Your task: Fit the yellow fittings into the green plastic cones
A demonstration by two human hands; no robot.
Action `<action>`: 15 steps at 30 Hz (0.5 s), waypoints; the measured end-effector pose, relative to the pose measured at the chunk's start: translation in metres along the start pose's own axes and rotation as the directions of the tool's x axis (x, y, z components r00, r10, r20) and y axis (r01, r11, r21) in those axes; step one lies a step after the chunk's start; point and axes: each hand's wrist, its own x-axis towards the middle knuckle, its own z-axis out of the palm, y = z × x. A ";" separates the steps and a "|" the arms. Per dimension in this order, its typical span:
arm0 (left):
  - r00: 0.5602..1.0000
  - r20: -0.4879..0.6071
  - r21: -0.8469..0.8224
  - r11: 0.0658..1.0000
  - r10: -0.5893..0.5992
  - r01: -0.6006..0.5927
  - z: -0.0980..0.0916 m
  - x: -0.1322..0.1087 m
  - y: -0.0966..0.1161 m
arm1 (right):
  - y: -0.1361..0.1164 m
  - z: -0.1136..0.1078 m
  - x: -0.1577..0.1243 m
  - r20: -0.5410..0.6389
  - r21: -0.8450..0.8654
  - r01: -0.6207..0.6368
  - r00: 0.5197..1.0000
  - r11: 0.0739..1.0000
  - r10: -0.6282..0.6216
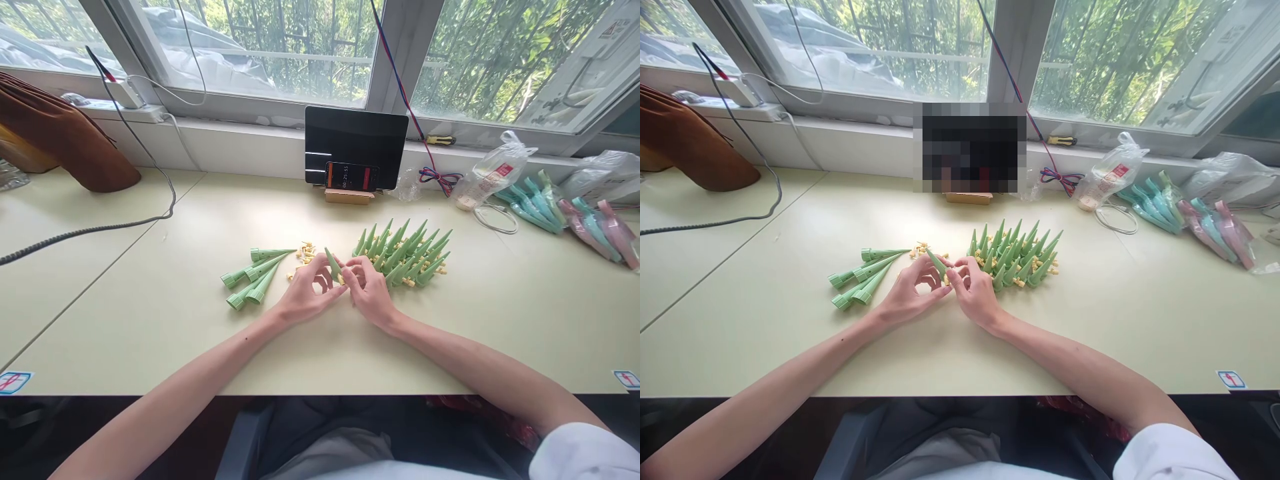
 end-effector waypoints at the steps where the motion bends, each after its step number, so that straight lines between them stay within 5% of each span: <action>1: 1.000 -0.002 0.002 1.000 -0.002 0.002 0.000 0.000 0.000 | -0.001 0.000 0.000 0.006 0.000 -0.003 1.000 1.000 0.003; 9: 0.993 -0.027 0.017 0.994 0.111 -0.110 0.002 -0.002 -0.003 | 0.000 -0.002 0.003 0.066 0.000 -0.022 0.998 1.000 0.022; 15: 0.996 -0.062 -0.117 0.991 0.062 -0.069 0.003 -0.001 -0.004 | 0.000 -0.003 0.003 0.084 -0.031 -0.014 0.996 0.999 0.017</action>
